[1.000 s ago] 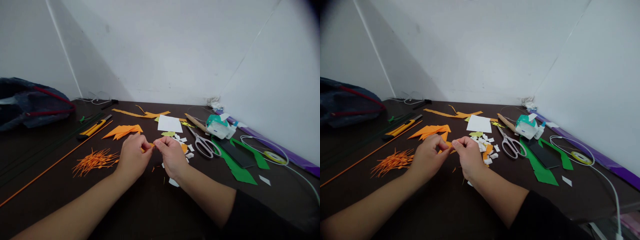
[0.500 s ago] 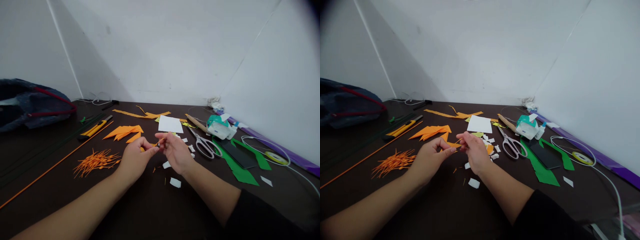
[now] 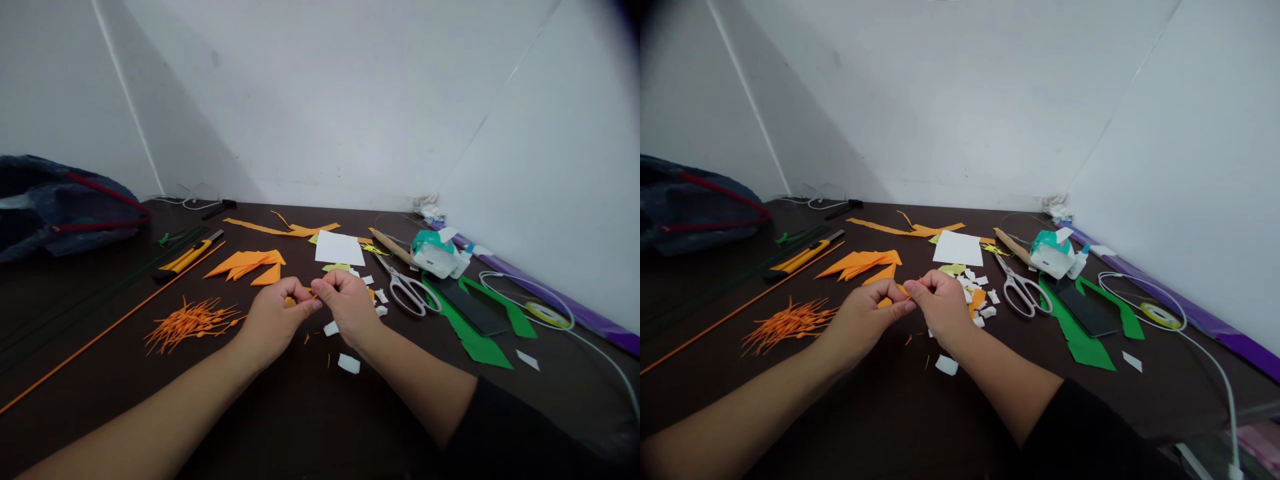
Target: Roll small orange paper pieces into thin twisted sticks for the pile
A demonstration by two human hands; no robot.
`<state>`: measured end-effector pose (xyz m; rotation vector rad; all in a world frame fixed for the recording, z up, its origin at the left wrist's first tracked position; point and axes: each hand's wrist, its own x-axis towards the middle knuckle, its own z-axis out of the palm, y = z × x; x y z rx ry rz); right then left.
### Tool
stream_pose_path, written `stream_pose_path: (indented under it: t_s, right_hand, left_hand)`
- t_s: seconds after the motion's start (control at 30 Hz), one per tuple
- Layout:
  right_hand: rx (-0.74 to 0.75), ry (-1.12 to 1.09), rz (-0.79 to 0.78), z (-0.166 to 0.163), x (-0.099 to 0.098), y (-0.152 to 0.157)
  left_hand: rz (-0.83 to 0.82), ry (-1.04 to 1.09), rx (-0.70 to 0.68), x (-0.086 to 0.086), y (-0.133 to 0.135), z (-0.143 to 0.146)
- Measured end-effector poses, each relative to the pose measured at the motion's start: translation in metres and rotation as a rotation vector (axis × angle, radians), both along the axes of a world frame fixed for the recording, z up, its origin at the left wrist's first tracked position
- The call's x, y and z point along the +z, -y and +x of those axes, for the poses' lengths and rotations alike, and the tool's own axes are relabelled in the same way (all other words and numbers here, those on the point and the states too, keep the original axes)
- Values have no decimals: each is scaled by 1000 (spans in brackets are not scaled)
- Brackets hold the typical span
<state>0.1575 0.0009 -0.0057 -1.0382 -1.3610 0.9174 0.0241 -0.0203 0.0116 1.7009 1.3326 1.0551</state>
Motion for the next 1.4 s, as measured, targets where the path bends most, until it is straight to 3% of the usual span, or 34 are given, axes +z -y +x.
stream_pose_path:
  t_s: [0.3, 0.37, 0.47, 0.53, 0.63, 0.83, 1.17, 1.27, 1.4]
  right_hand:
    - [-57, -118, -15, -13, 2, 4]
    - [23, -208, -30, -9, 0, 1]
    - [268, -341, -57, 0, -1, -3]
    - [399, -353, -97, 6, 1, -3]
    - [469, -297, -109, 8, 4, -2]
    - [347, -254, -114, 6, 0, -4]
    - [87, -213, -46, 2, -2, -7]
    - [125, -234, -59, 3, 0, -6]
    - [353, -244, -53, 11, 7, -4]
  left_hand:
    - [65, -69, 52, 5, 3, 3]
    - [32, -33, 67, 3, 1, 2]
    - [-18, 73, 49, -2, -1, -2]
    - [-34, 127, 36, -4, -3, -3]
    - [-37, 163, -28, -5, -3, -4]
    - [-114, 168, -145, 0, 1, -2]
    - [-93, 77, -135, 6, 3, 0]
    - [-92, 92, -157, 3, 3, -1]
    - [-103, 143, -167, 0, 1, -3]
